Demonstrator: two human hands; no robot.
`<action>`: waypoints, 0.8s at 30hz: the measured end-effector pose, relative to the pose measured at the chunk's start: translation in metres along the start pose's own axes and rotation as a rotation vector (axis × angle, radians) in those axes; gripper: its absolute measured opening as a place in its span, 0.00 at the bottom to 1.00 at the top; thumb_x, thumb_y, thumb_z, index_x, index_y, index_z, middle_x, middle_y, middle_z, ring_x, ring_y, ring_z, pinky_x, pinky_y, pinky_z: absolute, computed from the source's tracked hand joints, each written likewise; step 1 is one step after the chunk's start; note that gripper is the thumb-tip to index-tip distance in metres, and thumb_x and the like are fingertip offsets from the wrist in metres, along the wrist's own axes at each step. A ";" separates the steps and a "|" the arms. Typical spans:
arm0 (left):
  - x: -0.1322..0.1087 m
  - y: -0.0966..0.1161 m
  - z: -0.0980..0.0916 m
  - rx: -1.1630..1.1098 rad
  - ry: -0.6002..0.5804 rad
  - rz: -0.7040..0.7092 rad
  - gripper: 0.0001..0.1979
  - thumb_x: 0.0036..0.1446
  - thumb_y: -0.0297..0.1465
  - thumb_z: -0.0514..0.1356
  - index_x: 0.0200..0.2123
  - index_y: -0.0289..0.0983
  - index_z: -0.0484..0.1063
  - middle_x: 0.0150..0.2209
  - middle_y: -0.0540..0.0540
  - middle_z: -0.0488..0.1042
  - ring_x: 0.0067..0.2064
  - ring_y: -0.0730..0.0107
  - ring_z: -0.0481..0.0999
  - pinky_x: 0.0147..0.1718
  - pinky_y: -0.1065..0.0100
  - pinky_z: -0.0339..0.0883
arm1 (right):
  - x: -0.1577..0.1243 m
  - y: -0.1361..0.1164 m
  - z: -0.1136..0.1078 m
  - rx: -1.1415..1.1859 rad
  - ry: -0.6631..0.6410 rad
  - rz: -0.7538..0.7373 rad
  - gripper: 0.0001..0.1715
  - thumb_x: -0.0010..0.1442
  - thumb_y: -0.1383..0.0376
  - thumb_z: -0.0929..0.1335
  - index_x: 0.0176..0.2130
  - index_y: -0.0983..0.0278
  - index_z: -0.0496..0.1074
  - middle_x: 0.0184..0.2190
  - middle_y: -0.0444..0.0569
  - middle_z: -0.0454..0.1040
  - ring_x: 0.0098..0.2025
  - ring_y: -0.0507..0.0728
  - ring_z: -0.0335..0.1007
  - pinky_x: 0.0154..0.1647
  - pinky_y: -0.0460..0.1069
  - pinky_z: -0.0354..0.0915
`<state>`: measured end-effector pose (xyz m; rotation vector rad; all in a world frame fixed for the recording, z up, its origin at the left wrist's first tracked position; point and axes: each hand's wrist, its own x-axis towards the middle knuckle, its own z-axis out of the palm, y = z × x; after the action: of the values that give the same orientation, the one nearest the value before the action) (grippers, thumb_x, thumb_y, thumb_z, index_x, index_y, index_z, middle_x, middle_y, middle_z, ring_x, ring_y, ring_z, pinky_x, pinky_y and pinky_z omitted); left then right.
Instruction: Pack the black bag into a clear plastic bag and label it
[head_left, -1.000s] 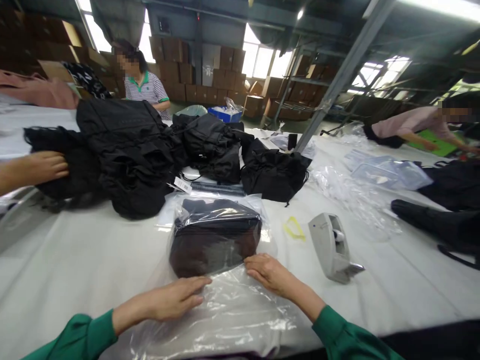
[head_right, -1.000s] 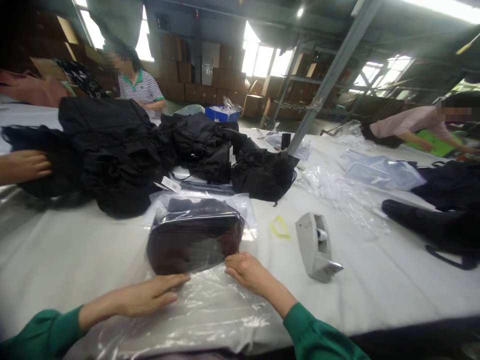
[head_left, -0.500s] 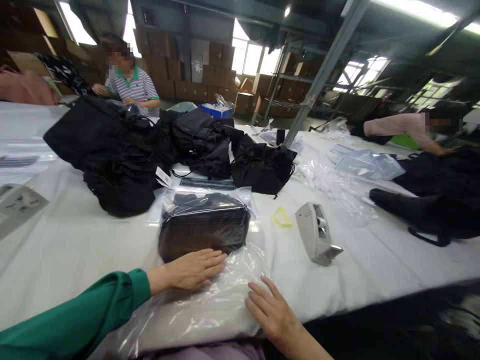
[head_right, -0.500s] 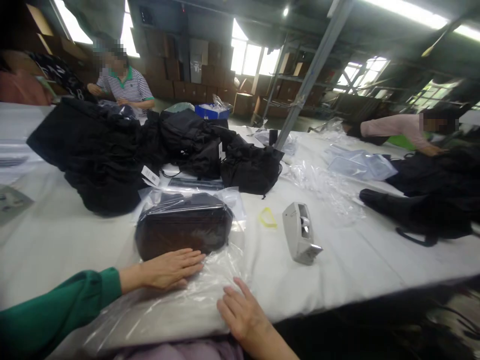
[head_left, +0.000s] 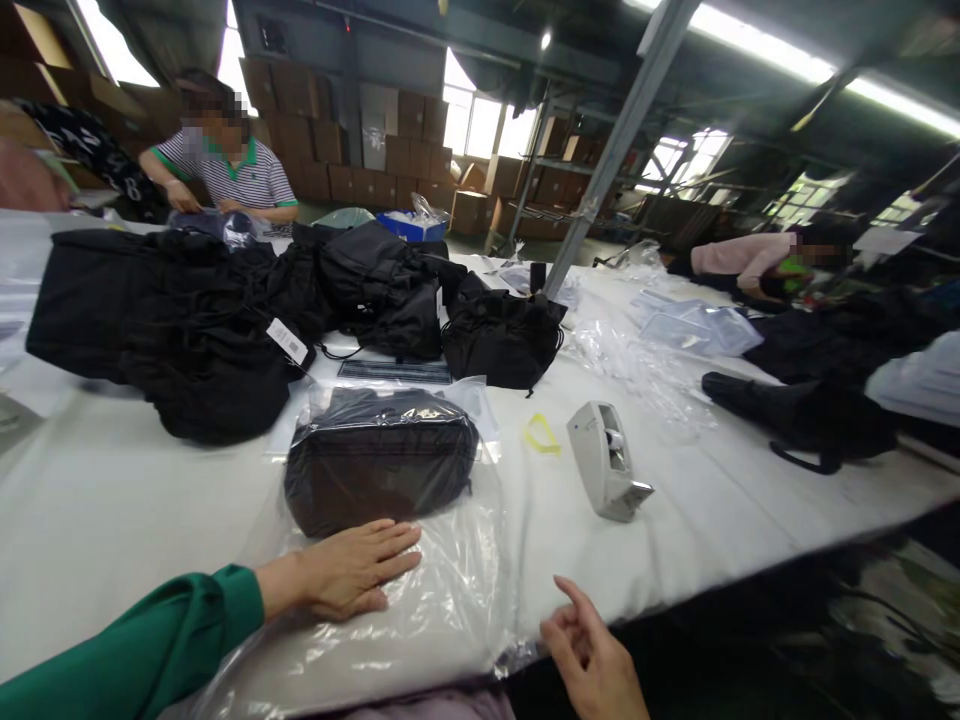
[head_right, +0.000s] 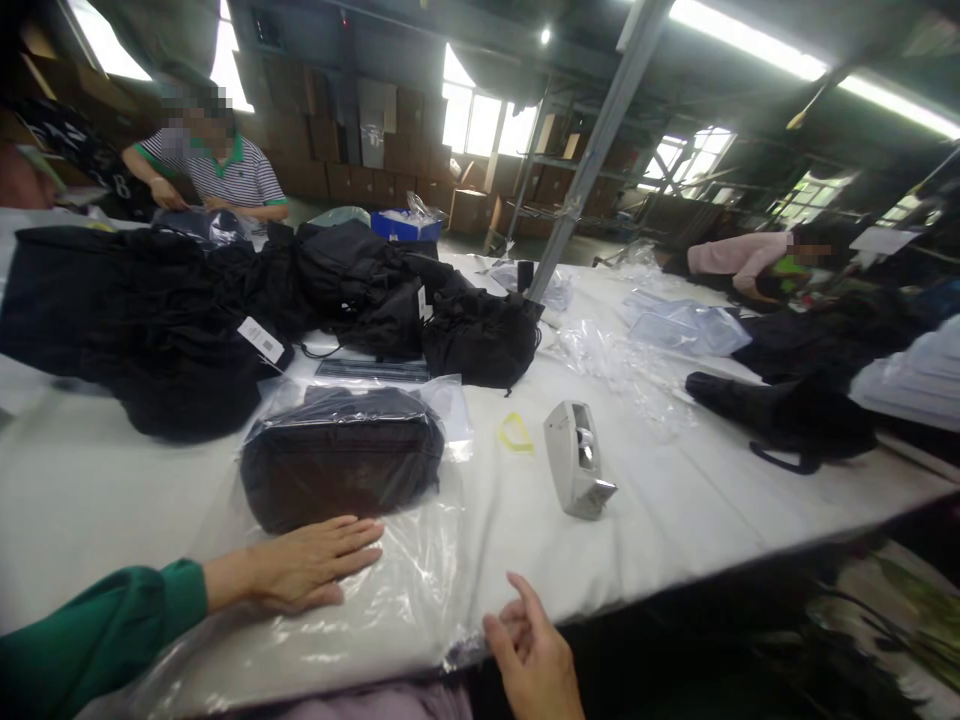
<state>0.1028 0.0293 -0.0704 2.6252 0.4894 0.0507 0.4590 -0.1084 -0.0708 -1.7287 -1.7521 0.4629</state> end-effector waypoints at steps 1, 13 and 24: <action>0.003 0.005 -0.005 -0.008 0.008 -0.008 0.31 0.65 0.45 0.51 0.67 0.41 0.52 0.68 0.37 0.52 0.67 0.51 0.55 0.64 0.54 0.51 | 0.008 -0.006 -0.001 0.011 -0.035 0.092 0.21 0.63 0.52 0.65 0.48 0.63 0.74 0.28 0.46 0.76 0.24 0.53 0.71 0.27 0.46 0.71; 0.024 0.019 -0.002 -0.146 0.060 -0.043 0.26 0.66 0.42 0.50 0.64 0.38 0.59 0.67 0.36 0.55 0.67 0.47 0.55 0.64 0.49 0.52 | 0.031 -0.008 -0.011 -0.034 -0.302 0.103 0.25 0.63 0.53 0.63 0.20 0.64 0.68 0.17 0.42 0.68 0.22 0.52 0.65 0.23 0.45 0.60; -0.041 0.017 -0.056 -0.393 0.257 -0.375 0.18 0.67 0.39 0.50 0.54 0.41 0.71 0.57 0.43 0.72 0.57 0.60 0.71 0.58 0.59 0.64 | 0.145 -0.092 0.031 0.187 -0.533 -0.618 0.18 0.68 0.60 0.62 0.49 0.64 0.76 0.51 0.55 0.77 0.53 0.60 0.73 0.56 0.55 0.68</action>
<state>0.0635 0.0254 -0.0109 2.1171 0.9478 0.3307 0.3770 0.0318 -0.0072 -0.8979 -2.3948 0.8167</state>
